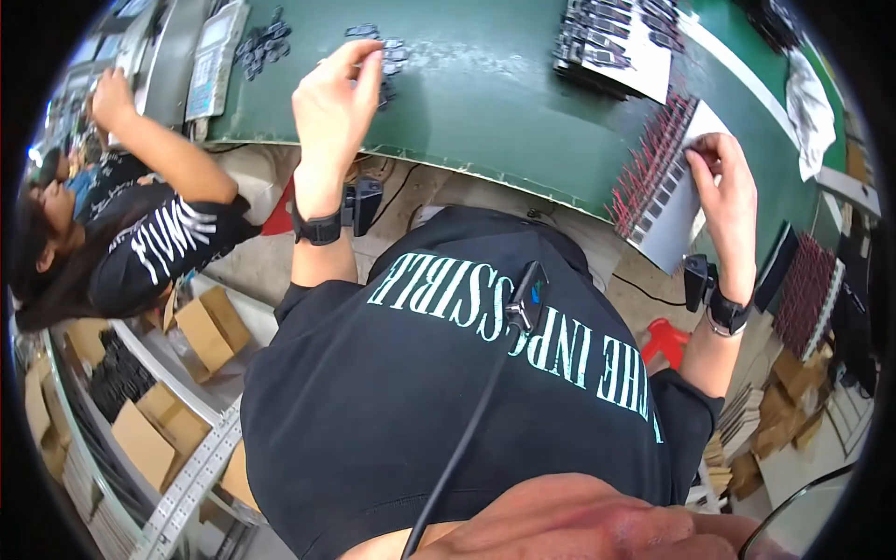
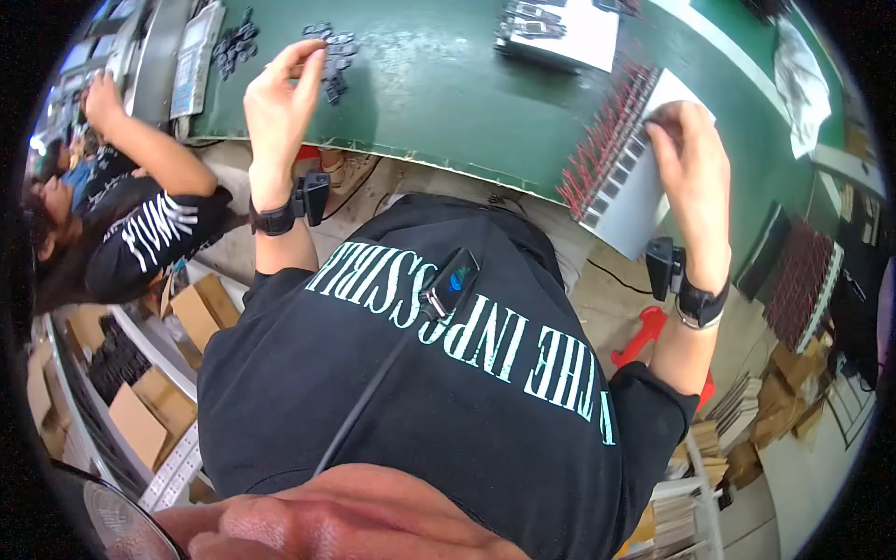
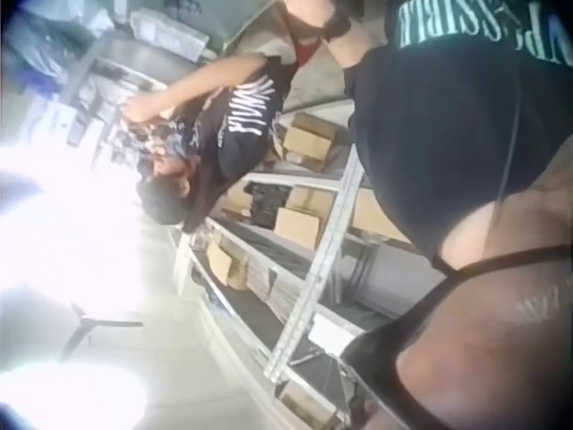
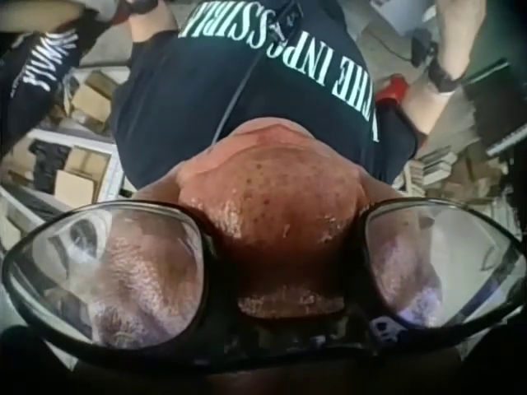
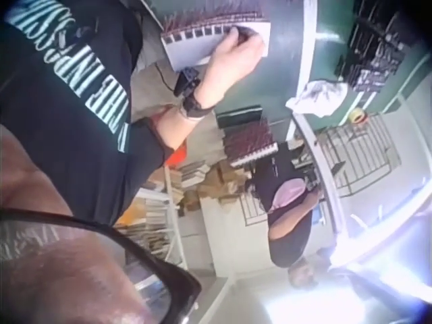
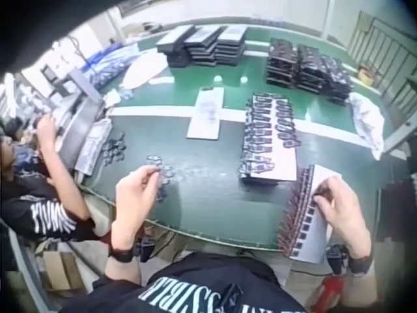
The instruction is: The person picks up a small black component and a white panel with red wires, fits the component onto the panel by hand, and then places the assembled panel onto a stack.
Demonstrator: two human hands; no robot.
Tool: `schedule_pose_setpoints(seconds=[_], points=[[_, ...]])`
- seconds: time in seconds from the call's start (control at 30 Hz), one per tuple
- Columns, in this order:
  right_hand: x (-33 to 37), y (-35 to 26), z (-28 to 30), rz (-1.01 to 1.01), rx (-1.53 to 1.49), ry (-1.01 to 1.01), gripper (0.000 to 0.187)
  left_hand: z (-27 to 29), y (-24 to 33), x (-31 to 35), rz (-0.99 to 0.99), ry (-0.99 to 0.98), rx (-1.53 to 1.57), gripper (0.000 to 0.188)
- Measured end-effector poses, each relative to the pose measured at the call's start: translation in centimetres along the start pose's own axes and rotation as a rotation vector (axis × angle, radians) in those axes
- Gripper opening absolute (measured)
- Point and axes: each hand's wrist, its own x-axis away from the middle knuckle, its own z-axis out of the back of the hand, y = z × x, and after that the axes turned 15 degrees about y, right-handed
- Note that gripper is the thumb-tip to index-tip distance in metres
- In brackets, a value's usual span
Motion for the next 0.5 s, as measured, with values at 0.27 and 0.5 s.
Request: schedule_pose_setpoints(seconds=[0.27,0.5], points=[[6.5,2.2,-0.8,-0.411,-0.411,0.19,0.02,-1.1,-2.2,6.7,-0.289,0.016,-0.307,0.02],[9.8,1.3,0.3,-0.547,-0.837,0.137,0.019,-3.8,-0.6,7.8,-0.41,-0.067,-0.254,0.022]])
